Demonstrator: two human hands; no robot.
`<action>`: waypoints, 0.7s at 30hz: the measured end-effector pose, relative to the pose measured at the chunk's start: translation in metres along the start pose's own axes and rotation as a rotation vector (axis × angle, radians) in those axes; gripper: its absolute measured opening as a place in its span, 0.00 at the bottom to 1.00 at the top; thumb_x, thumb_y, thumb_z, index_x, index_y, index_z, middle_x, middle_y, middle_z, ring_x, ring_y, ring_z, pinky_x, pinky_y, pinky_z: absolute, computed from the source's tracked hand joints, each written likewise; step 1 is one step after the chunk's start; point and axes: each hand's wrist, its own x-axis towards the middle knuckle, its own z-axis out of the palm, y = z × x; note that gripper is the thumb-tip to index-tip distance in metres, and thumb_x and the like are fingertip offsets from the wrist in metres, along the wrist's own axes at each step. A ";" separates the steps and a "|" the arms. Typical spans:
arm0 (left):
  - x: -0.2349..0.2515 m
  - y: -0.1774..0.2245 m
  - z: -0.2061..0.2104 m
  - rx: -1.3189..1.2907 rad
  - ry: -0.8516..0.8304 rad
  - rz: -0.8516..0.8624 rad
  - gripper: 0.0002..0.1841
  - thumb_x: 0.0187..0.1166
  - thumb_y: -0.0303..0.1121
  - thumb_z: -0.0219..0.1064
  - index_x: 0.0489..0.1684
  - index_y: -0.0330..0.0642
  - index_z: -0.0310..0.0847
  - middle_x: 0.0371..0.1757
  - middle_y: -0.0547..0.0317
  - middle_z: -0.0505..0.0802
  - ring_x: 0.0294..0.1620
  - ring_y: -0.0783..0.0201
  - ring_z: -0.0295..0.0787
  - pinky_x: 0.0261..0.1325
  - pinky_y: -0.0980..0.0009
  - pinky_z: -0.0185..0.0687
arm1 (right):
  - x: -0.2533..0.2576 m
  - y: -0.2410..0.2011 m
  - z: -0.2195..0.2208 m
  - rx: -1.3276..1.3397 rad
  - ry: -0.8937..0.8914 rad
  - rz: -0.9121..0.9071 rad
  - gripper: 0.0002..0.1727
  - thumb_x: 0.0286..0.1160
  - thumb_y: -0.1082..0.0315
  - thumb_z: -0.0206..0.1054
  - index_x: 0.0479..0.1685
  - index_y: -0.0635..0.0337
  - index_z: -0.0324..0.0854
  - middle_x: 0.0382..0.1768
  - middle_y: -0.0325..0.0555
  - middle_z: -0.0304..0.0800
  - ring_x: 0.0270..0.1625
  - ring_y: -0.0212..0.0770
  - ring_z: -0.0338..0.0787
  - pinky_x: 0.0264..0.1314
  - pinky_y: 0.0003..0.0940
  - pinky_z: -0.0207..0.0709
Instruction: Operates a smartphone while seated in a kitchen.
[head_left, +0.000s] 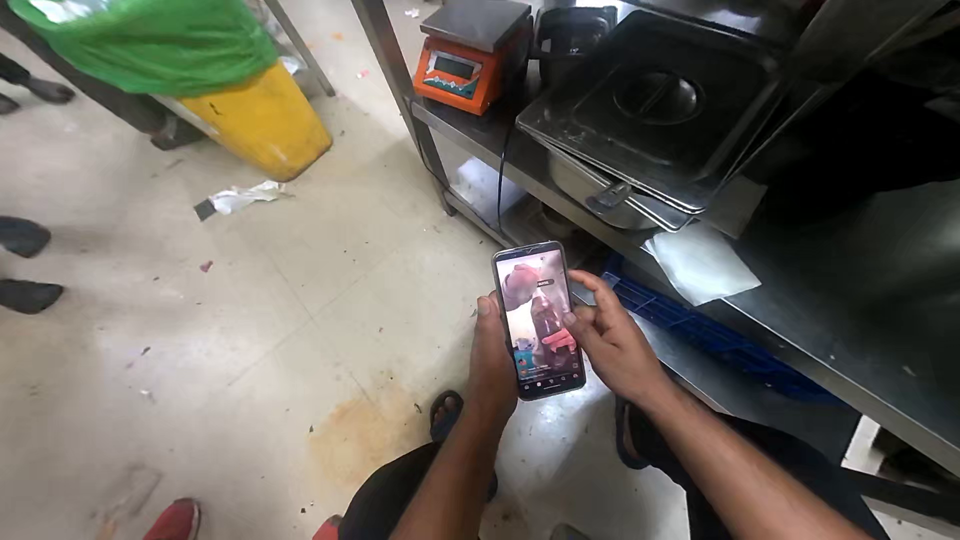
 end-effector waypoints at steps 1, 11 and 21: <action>0.000 0.000 0.000 0.002 -0.004 0.003 0.50 0.73 0.82 0.27 0.80 0.54 0.67 0.61 0.58 0.90 0.57 0.63 0.90 0.55 0.59 0.90 | 0.000 0.000 -0.001 0.034 -0.014 -0.004 0.28 0.85 0.66 0.54 0.86 0.50 0.61 0.37 0.38 0.92 0.36 0.33 0.92 0.41 0.34 0.89; 0.002 0.000 -0.001 -0.041 -0.016 0.000 0.50 0.73 0.81 0.28 0.80 0.54 0.68 0.62 0.58 0.90 0.58 0.63 0.90 0.56 0.59 0.90 | 0.000 0.003 -0.001 0.080 -0.043 -0.018 0.30 0.83 0.68 0.50 0.87 0.50 0.59 0.43 0.41 0.94 0.44 0.36 0.94 0.50 0.37 0.90; 0.002 0.000 -0.001 -0.010 -0.001 0.004 0.49 0.72 0.82 0.28 0.75 0.53 0.69 0.58 0.59 0.91 0.54 0.64 0.91 0.49 0.61 0.91 | -0.001 0.002 -0.001 0.068 -0.043 -0.027 0.31 0.82 0.70 0.50 0.87 0.50 0.59 0.47 0.40 0.94 0.47 0.34 0.94 0.52 0.36 0.89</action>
